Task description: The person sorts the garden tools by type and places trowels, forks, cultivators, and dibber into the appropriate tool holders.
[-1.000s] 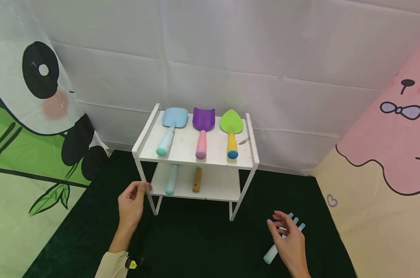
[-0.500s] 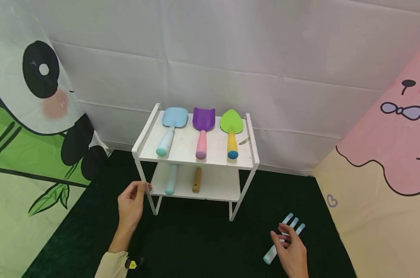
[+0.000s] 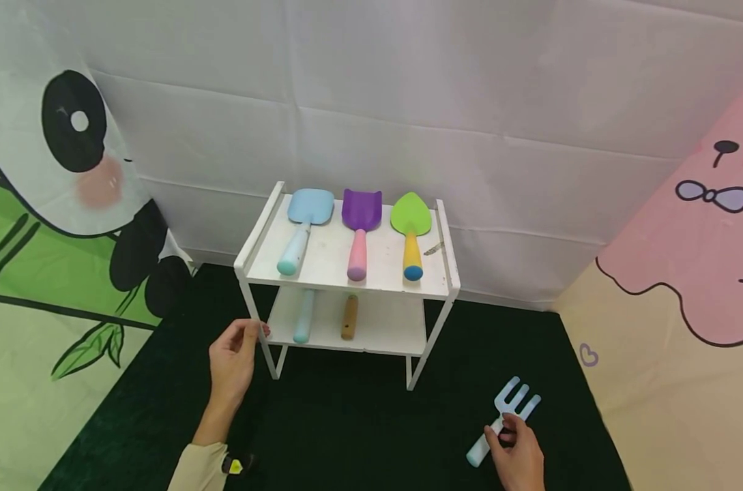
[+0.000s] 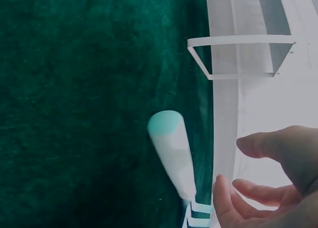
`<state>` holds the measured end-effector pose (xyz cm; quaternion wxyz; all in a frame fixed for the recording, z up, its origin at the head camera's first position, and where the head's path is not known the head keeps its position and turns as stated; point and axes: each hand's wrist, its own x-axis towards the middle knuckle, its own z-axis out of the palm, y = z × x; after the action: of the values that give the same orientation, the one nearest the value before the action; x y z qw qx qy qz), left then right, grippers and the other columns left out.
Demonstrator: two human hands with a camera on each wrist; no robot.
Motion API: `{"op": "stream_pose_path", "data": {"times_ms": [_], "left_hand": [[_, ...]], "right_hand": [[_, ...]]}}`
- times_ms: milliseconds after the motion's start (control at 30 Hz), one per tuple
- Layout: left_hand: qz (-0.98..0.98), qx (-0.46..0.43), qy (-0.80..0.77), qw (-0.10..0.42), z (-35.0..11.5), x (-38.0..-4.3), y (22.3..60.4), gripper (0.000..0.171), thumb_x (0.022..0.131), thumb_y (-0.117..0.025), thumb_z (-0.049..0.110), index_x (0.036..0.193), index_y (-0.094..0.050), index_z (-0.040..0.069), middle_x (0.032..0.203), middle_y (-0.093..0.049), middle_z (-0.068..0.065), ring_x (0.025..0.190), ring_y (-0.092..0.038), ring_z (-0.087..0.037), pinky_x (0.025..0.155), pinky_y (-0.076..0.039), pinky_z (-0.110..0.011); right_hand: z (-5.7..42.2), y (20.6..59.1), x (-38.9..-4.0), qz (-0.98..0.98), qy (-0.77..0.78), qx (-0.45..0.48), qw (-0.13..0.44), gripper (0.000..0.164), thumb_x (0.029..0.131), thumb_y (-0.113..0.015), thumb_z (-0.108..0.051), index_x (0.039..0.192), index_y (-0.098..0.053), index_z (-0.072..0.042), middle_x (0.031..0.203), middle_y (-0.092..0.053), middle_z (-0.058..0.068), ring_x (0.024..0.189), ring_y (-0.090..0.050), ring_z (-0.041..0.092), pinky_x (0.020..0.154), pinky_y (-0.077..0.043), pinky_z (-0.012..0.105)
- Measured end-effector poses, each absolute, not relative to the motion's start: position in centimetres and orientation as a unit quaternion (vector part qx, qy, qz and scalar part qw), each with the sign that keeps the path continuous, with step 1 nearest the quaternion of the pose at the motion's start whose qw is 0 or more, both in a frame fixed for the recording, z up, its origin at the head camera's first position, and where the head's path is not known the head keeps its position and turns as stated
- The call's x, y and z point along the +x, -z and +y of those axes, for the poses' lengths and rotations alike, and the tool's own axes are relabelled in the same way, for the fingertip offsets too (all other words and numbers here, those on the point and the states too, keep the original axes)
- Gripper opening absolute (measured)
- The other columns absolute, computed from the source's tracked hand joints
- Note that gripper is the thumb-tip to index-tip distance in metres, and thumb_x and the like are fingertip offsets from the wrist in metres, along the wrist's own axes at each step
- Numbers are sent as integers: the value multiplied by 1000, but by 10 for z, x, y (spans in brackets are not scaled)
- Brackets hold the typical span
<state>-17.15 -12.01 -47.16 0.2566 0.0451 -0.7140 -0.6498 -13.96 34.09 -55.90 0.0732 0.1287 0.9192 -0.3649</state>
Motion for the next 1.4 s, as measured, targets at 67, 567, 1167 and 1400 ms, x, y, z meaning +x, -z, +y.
{"op": "stream_pose_path", "data": {"times_ms": [67,567,1167,1400], "left_hand": [[-713,45,650,257,-120,-172,472,30,98,-52,26,98,-62,-2,94,-65,-14,88,-62,-19,83,-50,-19],[-707,36,654,265,-120,-173,472,27,98,-53,21,98,-62,-4,94,-64,-17,88,-62,-22,84,-50,-19],[-707,44,654,266,-128,-183,496,28,98,-53,27,99,-63,2,95,-65,-11,90,-63,-20,84,-50,-21],[-705,33,653,274,-128,-183,498,25,98,-53,24,98,-64,2,95,-65,-11,89,-63,-20,84,-50,-21]], "right_hand": [[342,563,-140,922,357,130,78,58,90,-63,-34,128,-42,6,118,-51,29,96,-60,33,72,-53,38],[346,582,-142,915,354,151,118,74,87,-62,-50,126,-40,9,110,-53,29,86,-61,29,69,-52,38],[346,593,-143,860,433,222,154,110,73,-74,-56,135,-22,18,109,-59,28,72,-67,22,67,-52,40],[347,595,-144,824,491,238,152,111,70,-81,-47,135,-20,19,105,-59,30,70,-68,24,64,-56,37]]}}
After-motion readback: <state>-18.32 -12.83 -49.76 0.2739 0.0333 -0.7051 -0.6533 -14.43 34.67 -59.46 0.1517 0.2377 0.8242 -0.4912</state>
